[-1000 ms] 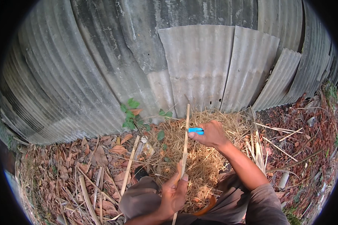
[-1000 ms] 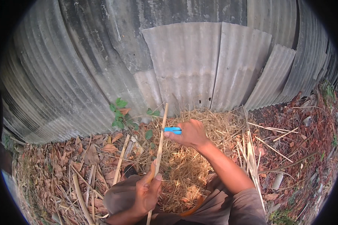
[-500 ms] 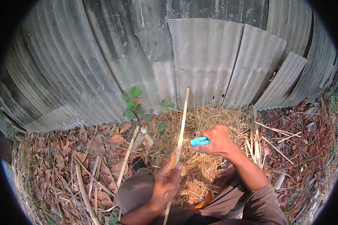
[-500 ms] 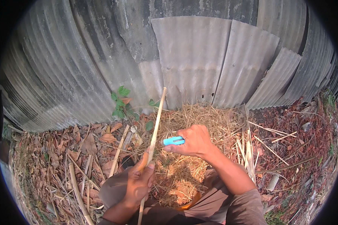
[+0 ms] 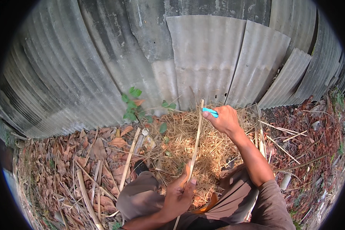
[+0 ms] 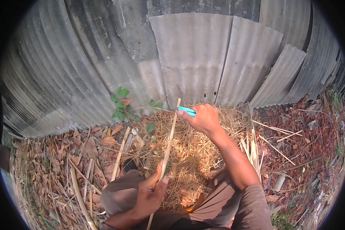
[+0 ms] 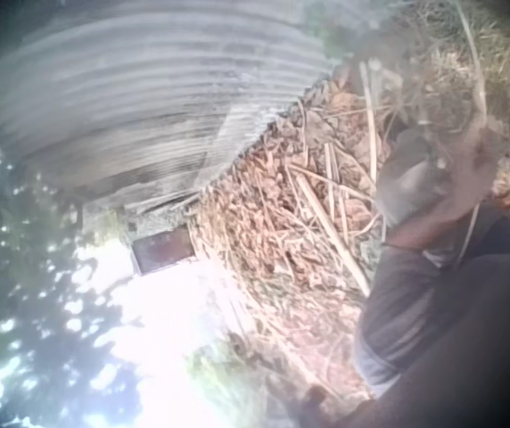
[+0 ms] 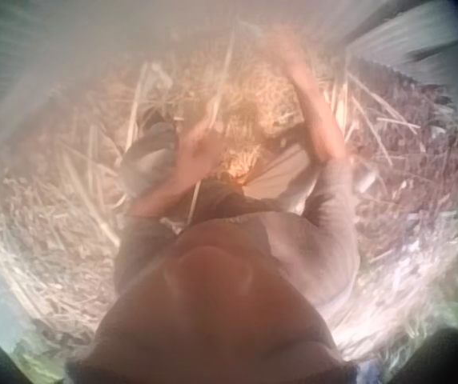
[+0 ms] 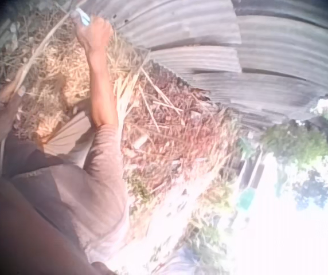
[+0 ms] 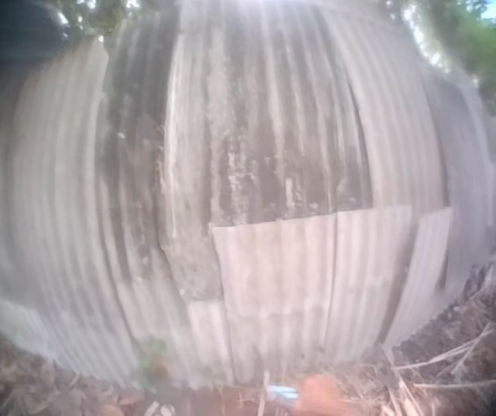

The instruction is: The person sits on the ground and uses a machete to split a long bamboo pole into thin strips. They then use a small blue knife to further shave and refine the strips.

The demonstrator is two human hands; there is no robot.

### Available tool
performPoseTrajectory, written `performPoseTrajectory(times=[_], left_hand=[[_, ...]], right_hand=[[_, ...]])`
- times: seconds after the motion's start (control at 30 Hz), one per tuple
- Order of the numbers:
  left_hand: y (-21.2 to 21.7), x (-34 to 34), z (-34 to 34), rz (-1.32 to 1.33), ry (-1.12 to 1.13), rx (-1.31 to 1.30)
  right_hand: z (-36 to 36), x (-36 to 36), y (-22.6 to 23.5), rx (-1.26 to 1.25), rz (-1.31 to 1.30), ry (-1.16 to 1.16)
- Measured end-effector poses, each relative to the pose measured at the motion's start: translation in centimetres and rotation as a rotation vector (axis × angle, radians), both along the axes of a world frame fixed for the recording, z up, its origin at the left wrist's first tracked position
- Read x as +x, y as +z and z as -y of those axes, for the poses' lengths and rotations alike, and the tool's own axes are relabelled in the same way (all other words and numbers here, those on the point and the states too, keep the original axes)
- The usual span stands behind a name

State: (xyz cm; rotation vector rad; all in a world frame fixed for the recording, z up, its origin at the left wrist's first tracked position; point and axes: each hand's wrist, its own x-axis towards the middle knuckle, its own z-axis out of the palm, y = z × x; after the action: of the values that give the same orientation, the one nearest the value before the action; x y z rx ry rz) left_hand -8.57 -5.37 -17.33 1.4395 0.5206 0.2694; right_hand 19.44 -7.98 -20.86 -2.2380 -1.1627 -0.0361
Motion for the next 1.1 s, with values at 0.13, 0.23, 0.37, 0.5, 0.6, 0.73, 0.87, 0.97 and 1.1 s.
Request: performPoseTrajectory(times=[0.13,0.23,0.37,0.5,0.6,0.73,0.87,0.97,1.1], left_hand=[[-0.5,0.0,-1.5,0.02,0.108,-0.042],[0.0,-0.7,-1.1,-0.007,0.088,0.02],[-0.1,-0.8,-0.1,0.022,0.103,-0.019],[-1.5,-1.0,-1.5,0.01,0.111,0.111],[-1.1,-1.0,-1.3,0.014,0.132,0.131],[-1.4,-1.4,0.2,0.066,0.037,0.295],[-1.3,-1.6,-0.9,-0.01,0.093,0.048],[-0.4,-0.7,-0.8,-0.048,0.095,0.038],[-0.6,-1.0,-0.6,-0.093,0.051,0.092]], right_hand=[[0.6,-5.7,0.2,-0.004,0.075,0.303],[-0.2,-4.0,0.0,-0.139,0.038,0.166],[0.3,-1.9,0.2,-0.18,-0.023,0.101],[0.5,-6.6,0.4,-0.139,-0.048,0.304],[0.2,-6.0,0.2,-0.117,0.053,0.325],[-0.7,-1.1,-0.6,-0.103,-0.095,-0.049],[0.2,-4.5,0.3,-0.19,-0.044,0.186],[0.5,-5.3,-0.2,-0.179,0.027,0.242],[0.4,-3.5,-0.7,-0.158,-0.066,0.132]])
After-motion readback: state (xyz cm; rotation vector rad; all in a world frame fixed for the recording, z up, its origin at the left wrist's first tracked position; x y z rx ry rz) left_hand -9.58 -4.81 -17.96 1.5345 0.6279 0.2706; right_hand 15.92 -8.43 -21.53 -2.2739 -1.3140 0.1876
